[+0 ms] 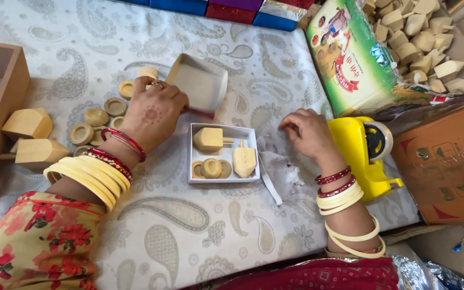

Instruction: Placing wooden dry fruit shaped items into small decorative boxes and wrapping the boxes in blue foil.

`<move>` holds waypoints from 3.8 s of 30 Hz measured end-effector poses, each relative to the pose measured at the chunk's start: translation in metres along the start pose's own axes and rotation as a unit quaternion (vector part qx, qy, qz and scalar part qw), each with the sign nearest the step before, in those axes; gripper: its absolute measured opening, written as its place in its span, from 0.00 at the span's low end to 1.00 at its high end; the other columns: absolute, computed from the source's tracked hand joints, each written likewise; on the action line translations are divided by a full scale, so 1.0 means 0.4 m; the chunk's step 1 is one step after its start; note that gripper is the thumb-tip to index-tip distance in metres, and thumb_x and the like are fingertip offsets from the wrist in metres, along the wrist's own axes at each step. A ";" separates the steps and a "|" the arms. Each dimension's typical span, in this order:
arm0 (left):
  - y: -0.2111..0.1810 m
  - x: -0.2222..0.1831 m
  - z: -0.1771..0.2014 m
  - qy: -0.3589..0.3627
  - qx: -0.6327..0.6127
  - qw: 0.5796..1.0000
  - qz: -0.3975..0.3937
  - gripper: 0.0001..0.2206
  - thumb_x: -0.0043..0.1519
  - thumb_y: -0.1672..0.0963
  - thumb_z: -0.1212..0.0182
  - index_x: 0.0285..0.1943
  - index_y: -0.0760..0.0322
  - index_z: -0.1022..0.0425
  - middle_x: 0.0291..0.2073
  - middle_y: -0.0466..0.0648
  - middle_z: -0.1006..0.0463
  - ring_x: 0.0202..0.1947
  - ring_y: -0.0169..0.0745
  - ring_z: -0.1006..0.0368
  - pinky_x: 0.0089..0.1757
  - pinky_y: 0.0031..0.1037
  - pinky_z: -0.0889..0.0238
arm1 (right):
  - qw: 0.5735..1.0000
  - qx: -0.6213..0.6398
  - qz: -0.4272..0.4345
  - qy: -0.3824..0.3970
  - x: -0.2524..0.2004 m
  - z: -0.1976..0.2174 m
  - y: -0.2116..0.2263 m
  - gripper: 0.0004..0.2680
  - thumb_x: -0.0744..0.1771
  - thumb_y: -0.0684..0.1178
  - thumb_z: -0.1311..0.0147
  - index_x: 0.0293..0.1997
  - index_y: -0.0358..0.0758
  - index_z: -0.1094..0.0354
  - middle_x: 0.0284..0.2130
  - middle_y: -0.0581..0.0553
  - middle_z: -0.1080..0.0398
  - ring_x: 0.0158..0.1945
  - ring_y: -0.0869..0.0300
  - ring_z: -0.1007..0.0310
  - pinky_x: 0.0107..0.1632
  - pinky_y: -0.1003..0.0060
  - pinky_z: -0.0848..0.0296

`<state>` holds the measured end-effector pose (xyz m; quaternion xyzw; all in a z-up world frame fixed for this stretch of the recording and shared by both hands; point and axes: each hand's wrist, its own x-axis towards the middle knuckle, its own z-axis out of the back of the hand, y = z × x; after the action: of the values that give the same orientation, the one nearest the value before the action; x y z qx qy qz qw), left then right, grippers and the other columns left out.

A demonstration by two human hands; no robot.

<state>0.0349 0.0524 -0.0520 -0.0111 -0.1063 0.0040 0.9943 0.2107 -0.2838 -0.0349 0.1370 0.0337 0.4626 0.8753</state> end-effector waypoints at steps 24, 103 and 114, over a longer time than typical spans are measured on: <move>-0.158 -0.043 0.150 -0.004 -0.447 0.891 0.081 0.34 0.55 0.47 0.30 0.62 0.71 0.40 0.37 0.54 0.21 0.38 0.47 0.22 0.40 0.35 0.29 | 0.740 0.658 -0.115 0.077 -0.018 -0.039 0.078 0.25 0.68 0.41 0.44 0.75 0.36 0.48 0.58 0.45 0.32 0.55 0.61 0.32 0.54 0.63 0.35; -0.058 -0.135 -0.025 -0.016 -0.304 0.946 -0.114 0.60 0.40 0.36 0.28 0.74 0.75 0.50 0.64 0.63 0.38 0.63 0.61 0.41 0.54 0.48 0.49 | 0.983 0.057 0.079 0.154 -0.045 0.076 0.161 0.34 0.58 0.65 0.34 0.67 0.39 0.42 0.59 0.41 0.40 0.60 0.48 0.39 0.61 0.53 0.38; -0.075 -0.117 0.019 0.031 -0.339 0.939 -0.047 0.59 0.38 0.43 0.25 0.76 0.75 0.52 0.59 0.58 0.35 0.60 0.58 0.38 0.52 0.47 0.49 | 0.986 0.104 -0.055 -0.114 -0.041 0.007 0.163 0.09 0.65 0.40 0.39 0.47 0.34 0.32 0.41 0.42 0.34 0.41 0.53 0.32 0.45 0.62 0.30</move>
<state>-0.0123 0.0221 -0.0536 -0.3422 -0.0706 -0.0791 0.9336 0.1497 -0.2630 -0.0158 0.2772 -0.0105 0.3890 0.8785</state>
